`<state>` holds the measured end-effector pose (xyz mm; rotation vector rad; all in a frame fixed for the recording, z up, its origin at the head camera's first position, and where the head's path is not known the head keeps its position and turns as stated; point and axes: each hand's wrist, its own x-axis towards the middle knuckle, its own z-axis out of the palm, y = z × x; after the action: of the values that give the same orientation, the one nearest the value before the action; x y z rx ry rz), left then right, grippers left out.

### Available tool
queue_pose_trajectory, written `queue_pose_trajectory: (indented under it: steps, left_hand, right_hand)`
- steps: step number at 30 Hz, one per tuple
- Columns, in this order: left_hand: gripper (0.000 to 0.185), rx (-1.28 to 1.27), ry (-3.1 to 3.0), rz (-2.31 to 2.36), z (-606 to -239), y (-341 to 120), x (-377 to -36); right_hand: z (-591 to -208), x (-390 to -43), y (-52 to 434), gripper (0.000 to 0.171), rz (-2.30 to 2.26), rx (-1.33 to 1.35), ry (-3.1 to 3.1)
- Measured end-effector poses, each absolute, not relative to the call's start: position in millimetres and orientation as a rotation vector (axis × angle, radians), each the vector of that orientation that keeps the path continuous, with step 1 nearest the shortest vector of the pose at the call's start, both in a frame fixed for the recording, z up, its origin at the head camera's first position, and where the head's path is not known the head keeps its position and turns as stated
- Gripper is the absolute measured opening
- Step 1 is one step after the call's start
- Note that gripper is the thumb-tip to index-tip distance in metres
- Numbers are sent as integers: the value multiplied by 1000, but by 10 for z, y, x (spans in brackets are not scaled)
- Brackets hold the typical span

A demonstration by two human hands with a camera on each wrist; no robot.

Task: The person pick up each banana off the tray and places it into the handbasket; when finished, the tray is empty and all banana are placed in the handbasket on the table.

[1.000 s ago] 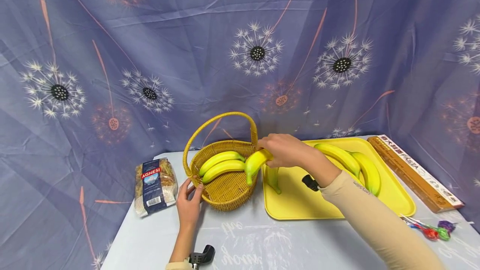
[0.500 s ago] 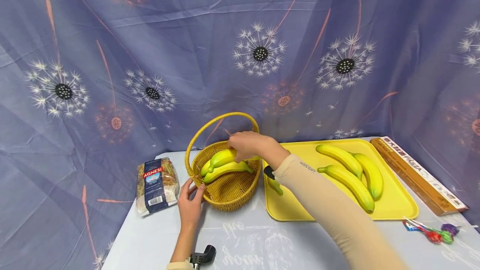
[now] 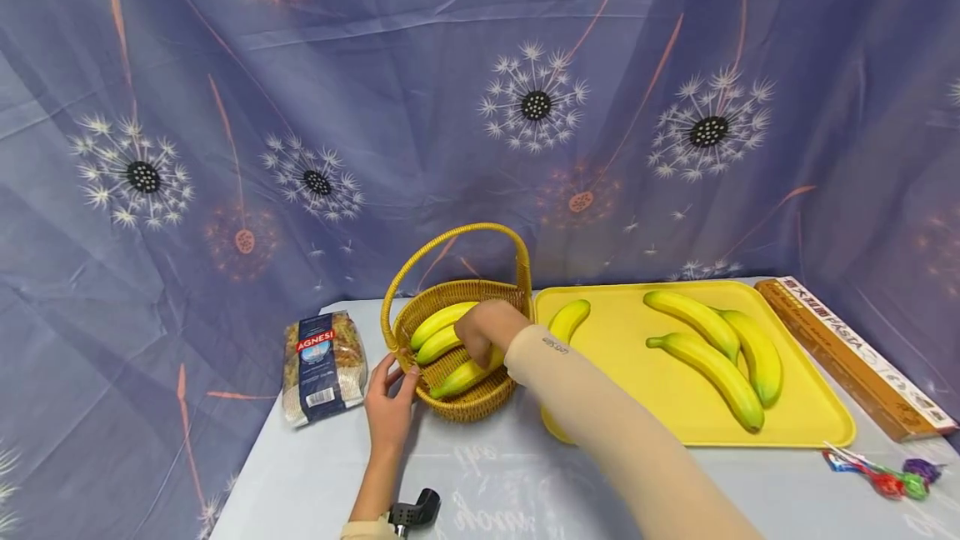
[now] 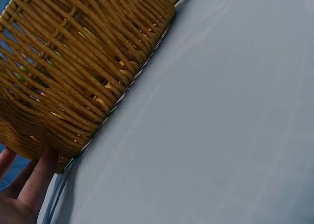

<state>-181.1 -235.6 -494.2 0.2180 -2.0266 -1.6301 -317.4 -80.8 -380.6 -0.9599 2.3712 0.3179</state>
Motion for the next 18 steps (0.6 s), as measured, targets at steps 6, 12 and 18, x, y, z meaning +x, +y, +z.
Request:
queue_pose_trajectory:
  steps: [6,12,18]
  left_hand:
    - [44,214,-2013,-1640,-4939,-2367,-1816]
    - [45,219,-2021,-1663,-4938,-2365,-1812]
    - [45,204,-2027,-1644,-4918,-2349,-1801]
  right_hand:
    - [-3900,-3122,-929,22,284,-981,2179]
    - [-3943,-3094,-930,3,204,-984,2147]
    - [-3955,-3099,-900,8,148,-1004,2158]
